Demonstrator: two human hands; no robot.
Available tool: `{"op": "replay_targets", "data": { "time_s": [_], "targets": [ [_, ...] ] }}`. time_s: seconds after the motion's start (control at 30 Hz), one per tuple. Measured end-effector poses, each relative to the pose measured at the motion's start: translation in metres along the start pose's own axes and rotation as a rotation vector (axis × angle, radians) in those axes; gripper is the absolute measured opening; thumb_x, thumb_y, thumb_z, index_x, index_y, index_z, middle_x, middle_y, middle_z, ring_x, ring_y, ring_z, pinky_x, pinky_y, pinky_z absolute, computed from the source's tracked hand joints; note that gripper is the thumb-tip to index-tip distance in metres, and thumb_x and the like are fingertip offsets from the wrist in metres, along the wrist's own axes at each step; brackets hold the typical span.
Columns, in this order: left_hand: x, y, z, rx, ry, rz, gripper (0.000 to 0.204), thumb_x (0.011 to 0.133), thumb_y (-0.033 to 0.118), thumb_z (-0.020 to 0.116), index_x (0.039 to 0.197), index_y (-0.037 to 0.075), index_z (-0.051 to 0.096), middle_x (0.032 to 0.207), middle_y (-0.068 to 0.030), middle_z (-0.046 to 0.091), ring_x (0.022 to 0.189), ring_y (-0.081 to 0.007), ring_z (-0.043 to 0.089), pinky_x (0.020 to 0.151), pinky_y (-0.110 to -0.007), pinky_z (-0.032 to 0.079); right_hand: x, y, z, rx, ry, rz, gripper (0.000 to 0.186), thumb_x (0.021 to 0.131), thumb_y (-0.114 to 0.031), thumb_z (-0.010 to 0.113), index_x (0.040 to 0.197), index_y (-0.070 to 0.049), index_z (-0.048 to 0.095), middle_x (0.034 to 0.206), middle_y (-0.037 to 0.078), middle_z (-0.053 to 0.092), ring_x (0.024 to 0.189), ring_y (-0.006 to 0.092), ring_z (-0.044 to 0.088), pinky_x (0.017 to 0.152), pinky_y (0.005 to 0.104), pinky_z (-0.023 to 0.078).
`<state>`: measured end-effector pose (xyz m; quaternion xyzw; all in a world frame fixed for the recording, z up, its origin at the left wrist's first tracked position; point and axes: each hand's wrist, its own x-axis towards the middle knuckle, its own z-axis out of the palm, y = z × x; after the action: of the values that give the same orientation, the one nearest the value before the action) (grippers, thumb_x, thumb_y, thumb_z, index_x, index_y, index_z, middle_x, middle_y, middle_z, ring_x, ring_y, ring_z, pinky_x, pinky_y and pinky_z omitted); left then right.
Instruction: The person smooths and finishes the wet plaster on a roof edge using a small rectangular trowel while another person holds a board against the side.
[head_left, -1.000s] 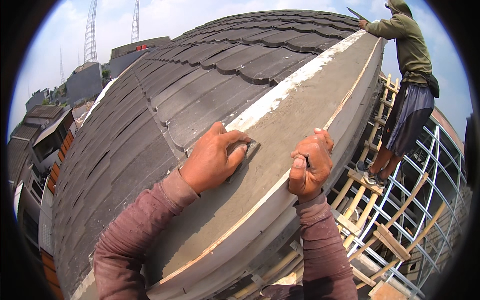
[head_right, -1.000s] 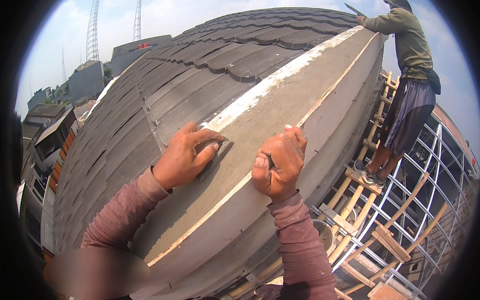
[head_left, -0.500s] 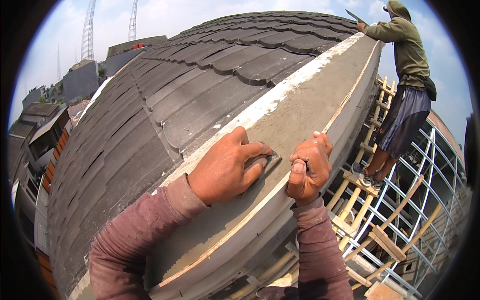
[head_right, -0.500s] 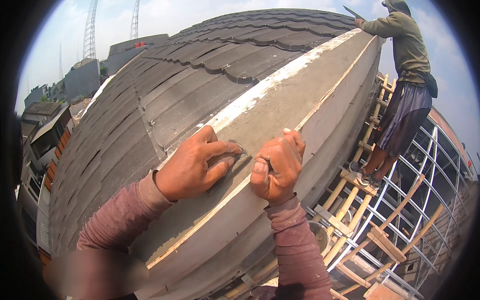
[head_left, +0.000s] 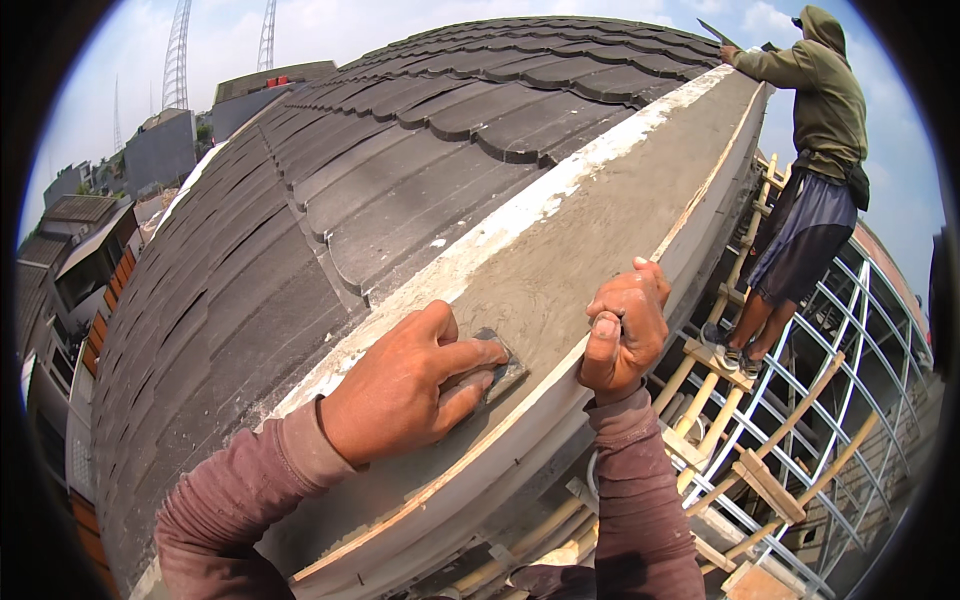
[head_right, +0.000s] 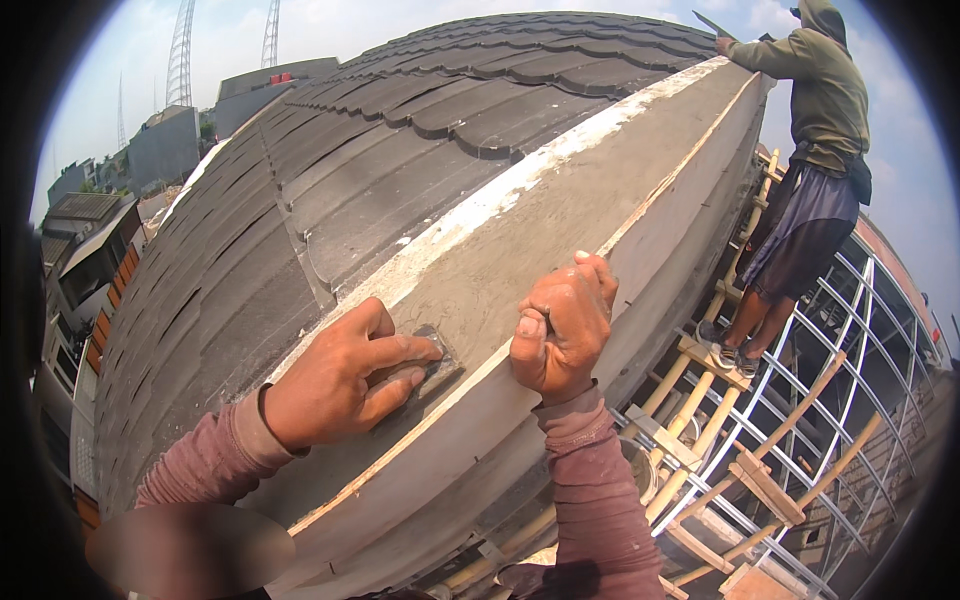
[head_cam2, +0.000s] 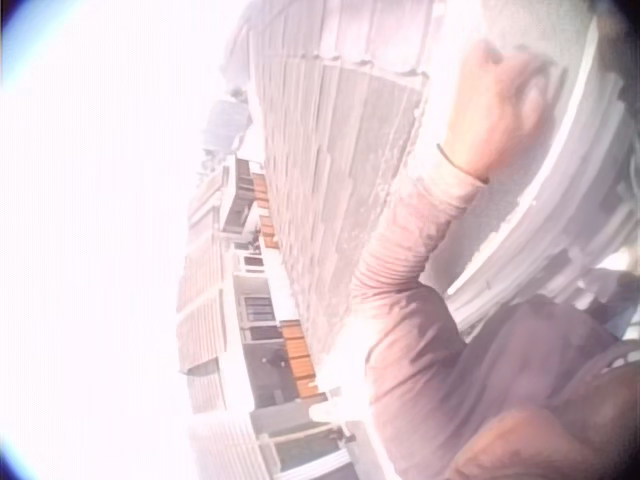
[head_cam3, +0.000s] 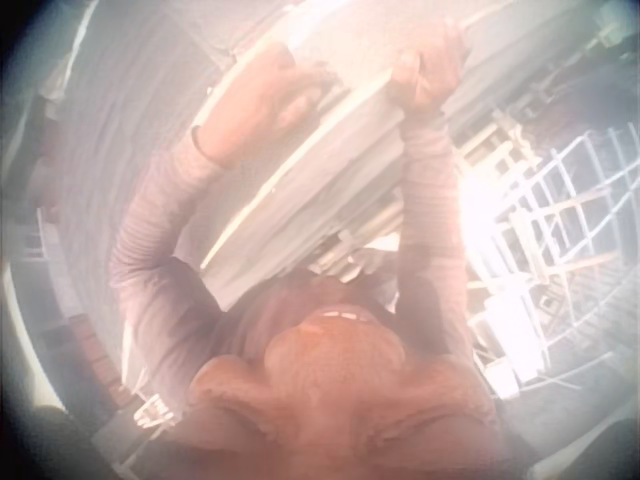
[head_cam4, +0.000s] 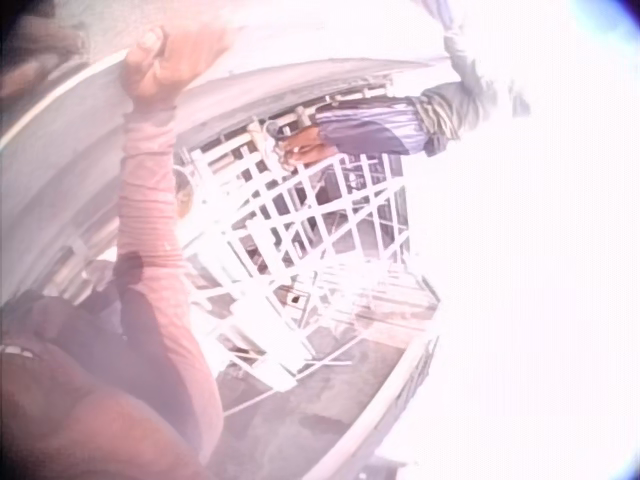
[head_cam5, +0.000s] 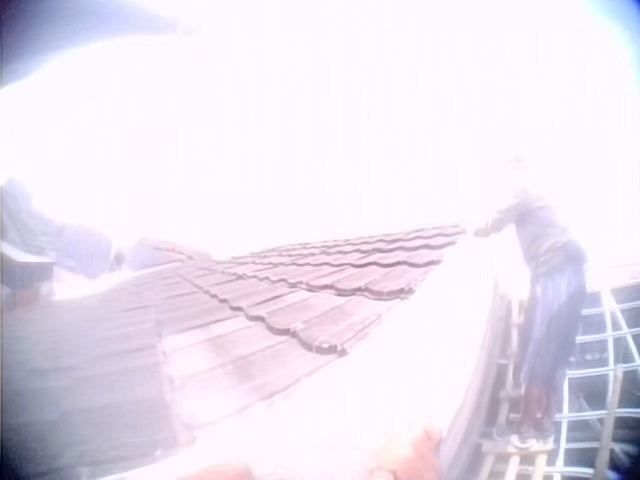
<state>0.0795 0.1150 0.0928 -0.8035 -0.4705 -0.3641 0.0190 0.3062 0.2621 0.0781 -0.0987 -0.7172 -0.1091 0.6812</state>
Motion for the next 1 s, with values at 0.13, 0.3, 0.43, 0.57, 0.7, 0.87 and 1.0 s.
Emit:
{"op": "replay_targets", "data": {
  "time_s": [0.13, 0.3, 0.43, 0.57, 0.7, 0.87, 1.0],
  "targets": [
    [-0.01, -0.021, -0.004, 0.13, 0.042, -0.166, 0.029, 0.092, 0.016, 0.074, 0.12, 0.01, 0.079, 0.094, -0.0107, 0.053, 0.082, -0.0247, 0.056, 0.074, -0.038, 0.049, -0.002, -0.001, 0.001, 0.012, 0.006, 0.012, 0.021, 0.093, -0.025, 0.057, 0.076, -0.013, 0.056, 0.073, 0.002, 0.054, 0.072, 0.0195, 0.052, 0.112, 0.0478, 0.039],
    [0.035, -0.019, 0.024, 0.018, 0.112, -0.042, 0.029, 0.09, 0.015, 0.076, 0.119, 0.011, 0.079, 0.094, -0.0102, 0.052, 0.083, -0.024, 0.055, 0.074, -0.038, 0.049, -0.002, 0.002, 0.0, -0.013, -0.016, -0.007, 0.022, 0.094, -0.026, 0.057, 0.077, -0.013, 0.056, 0.073, 0.001, 0.055, 0.072, 0.019, 0.052, 0.112, 0.0479, 0.04],
    [-0.019, -0.008, 0.0, 0.026, 0.015, -0.132, 0.028, 0.092, 0.015, 0.074, 0.119, 0.011, 0.079, 0.093, -0.0095, 0.052, 0.082, -0.0236, 0.055, 0.075, -0.038, 0.049, -0.001, 0.001, -0.002, -0.001, -0.007, -0.02, 0.021, 0.093, -0.025, 0.057, 0.076, -0.013, 0.055, 0.073, 0.001, 0.054, 0.072, 0.019, 0.052, 0.111, 0.0476, 0.04],
    [0.014, -0.034, 0.007, 0.112, 0.118, -0.21, 0.028, 0.094, 0.017, 0.072, 0.121, 0.01, 0.078, 0.092, -0.011, 0.051, 0.082, -0.0248, 0.053, 0.074, -0.04, 0.048, -0.001, -0.001, 0.003, 0.03, -0.005, -0.017, 0.02, 0.092, -0.024, 0.058, 0.075, -0.013, 0.055, 0.073, 0.001, 0.054, 0.072, 0.0192, 0.051, 0.111, 0.0467, 0.04],
    [0.019, -0.024, 0.01, 0.085, 0.084, -0.127, 0.029, 0.095, 0.019, 0.071, 0.122, 0.01, 0.078, 0.092, -0.0123, 0.052, 0.082, -0.0268, 0.054, 0.075, -0.04, 0.048, 0.002, 0.0, 0.0, 0.004, -0.024, -0.021, 0.019, 0.09, -0.022, 0.059, 0.074, -0.014, 0.054, 0.073, 0.001, 0.053, 0.072, 0.0197, 0.051, 0.111, 0.0467, 0.04],
    [-0.036, -0.021, -0.009, 0.097, 0.03, -0.297, 0.028, 0.097, 0.023, 0.07, 0.12, 0.009, 0.078, 0.094, -0.0143, 0.056, 0.082, -0.0296, 0.058, 0.075, -0.041, 0.052, -0.002, 0.005, -0.003, 0.0, -0.01, -0.029, 0.019, 0.09, -0.023, 0.059, 0.075, -0.014, 0.054, 0.072, 0.001, 0.054, 0.072, 0.0201, 0.052, 0.111, 0.0464, 0.04],
    [0.03, -0.03, 0.013, 0.074, 0.152, -0.217, 0.025, 0.096, 0.021, 0.072, 0.118, 0.01, 0.078, 0.092, -0.0119, 0.052, 0.082, -0.0262, 0.054, 0.074, -0.038, 0.048, -0.001, 0.001, 0.005, 0.048, -0.001, -0.014, 0.019, 0.091, -0.024, 0.06, 0.075, -0.014, 0.055, 0.072, 0.002, 0.055, 0.072, 0.0202, 0.053, 0.111, 0.046, 0.04]
  ]
}}
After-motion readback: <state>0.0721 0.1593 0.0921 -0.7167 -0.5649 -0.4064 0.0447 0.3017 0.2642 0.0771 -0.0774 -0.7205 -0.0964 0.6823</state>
